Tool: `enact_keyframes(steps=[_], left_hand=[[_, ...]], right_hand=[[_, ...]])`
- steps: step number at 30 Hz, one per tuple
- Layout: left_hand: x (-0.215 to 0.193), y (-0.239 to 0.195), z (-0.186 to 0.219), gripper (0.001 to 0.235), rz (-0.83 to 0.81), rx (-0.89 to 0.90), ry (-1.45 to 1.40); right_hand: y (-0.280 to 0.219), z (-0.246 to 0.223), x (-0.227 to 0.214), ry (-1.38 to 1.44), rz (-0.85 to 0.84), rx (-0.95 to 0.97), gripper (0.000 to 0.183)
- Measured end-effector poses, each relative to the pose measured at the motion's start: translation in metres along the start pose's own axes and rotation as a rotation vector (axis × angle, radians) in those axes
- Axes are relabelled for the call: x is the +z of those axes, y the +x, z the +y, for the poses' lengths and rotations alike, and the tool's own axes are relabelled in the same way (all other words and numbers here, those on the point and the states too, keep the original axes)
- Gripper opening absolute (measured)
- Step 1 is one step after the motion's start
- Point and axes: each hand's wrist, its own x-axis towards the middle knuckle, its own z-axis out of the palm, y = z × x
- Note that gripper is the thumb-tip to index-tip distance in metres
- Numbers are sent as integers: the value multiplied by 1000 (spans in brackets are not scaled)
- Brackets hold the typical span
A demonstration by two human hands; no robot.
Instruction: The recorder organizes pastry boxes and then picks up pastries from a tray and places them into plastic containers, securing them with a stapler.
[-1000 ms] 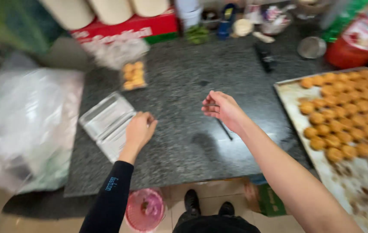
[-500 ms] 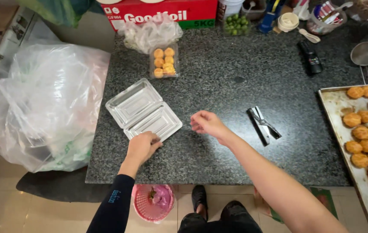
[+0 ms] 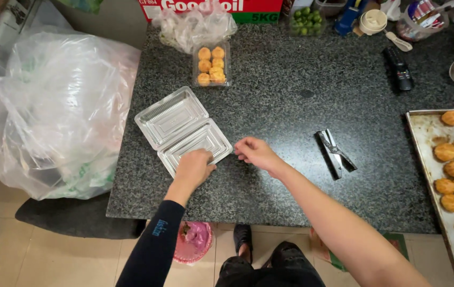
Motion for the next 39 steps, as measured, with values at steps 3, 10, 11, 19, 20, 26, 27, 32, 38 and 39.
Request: enact_keyframes(steps=[3, 10, 11, 19, 20, 26, 27, 32, 38, 39], left_hand=[[-2, 6, -10, 21, -72, -93, -123], [-20, 10, 9, 26, -144, -117, -144], [-17, 9, 11, 26, -120, -59, -75], [-7, 13, -7, 20, -54, -46, -156], [-10, 14, -6, 20, -72, -57, -185], [-12, 13, 9, 25, -73, 0, -104], [-7, 13, 8, 25, -40, 42, -55], [-14, 16, 8, 22, -52, -29, -148], [-12, 19, 1, 23, -105, -146, -315], [-14, 19, 1, 24, -115, -161, -326]], right_hand=[[3, 5, -2, -3, -2, -8, 28], [9, 16, -10, 37, -8, -26, 29], [9, 17, -10, 29, -10, -26, 29], [11, 17, -9, -29, 14, -20, 28], [11, 18, -9, -21, 9, -26, 27], [11, 23, -9, 1, -1, -12, 25], [12, 25, -9, 1, -1, -15, 25], [4, 16, -8, -20, 15, 17, 25], [2, 22, -12, -20, 13, 13, 27], [1, 20, -11, -22, 13, 7, 27]])
